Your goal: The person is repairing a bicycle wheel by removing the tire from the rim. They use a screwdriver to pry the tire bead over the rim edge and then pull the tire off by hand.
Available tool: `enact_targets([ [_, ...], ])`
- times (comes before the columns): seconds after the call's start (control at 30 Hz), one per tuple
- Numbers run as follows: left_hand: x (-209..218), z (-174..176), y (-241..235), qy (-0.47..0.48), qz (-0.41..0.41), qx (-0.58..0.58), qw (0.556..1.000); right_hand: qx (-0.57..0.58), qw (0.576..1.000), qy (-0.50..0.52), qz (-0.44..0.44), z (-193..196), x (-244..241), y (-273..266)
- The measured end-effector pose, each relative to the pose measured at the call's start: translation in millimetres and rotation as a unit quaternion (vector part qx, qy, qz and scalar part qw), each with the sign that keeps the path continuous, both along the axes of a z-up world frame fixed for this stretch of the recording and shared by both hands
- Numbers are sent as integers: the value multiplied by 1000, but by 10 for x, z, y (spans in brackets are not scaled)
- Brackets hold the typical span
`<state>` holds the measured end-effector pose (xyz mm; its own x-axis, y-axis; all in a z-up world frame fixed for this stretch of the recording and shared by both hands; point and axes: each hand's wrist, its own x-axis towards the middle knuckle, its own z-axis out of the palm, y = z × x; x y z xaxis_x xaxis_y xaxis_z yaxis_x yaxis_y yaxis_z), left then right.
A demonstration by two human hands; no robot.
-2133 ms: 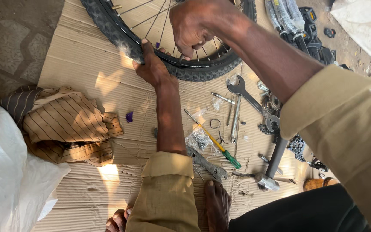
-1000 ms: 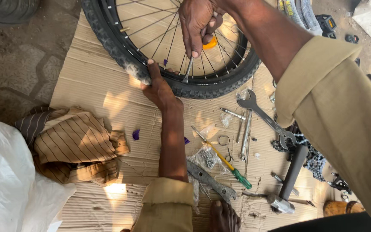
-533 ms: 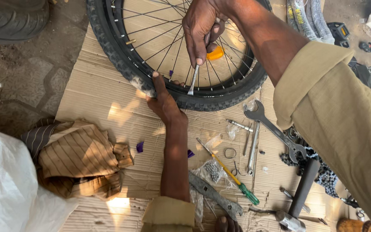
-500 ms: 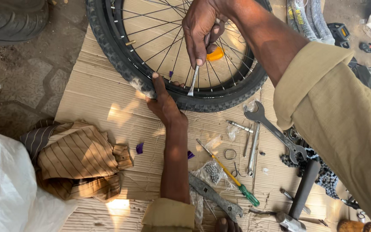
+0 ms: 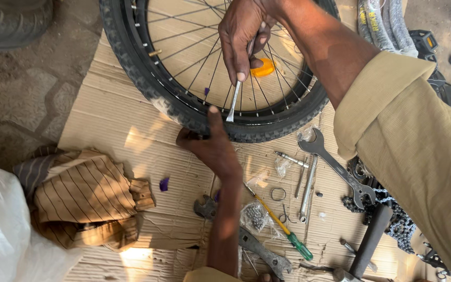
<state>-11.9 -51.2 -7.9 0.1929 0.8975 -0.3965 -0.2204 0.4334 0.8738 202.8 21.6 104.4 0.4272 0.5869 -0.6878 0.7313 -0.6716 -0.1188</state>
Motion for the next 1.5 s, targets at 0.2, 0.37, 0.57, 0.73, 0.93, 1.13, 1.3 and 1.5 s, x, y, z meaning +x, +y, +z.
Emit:
enact_targets([
  [0.2,1,193,199,250,-169,475,826,13,1000,2,8,-23,95,2],
  [0.37,594,231,759,227,-467,453,725,20,1000,2,15,-65,88,-62],
  [0.57,678,188,746,358,-554,372,653,32,999,-2,21,-80,-87,-22],
  [0.73,725,171,803,358,-588,367,626,44,999,-13,27,-99,-87,-18],
  [0.93,717,65,777,349,-555,416,630,169,973,-84,131,-279,80,-160],
  [1.13,671,58,771,334,-561,428,624,268,928,-105,235,-130,-73,-400],
  [1.3,665,136,802,339,-601,373,621,296,953,2,57,354,-394,-892],
  [1.5,670,39,793,321,-574,409,633,356,890,-190,214,266,-1194,-2182],
])
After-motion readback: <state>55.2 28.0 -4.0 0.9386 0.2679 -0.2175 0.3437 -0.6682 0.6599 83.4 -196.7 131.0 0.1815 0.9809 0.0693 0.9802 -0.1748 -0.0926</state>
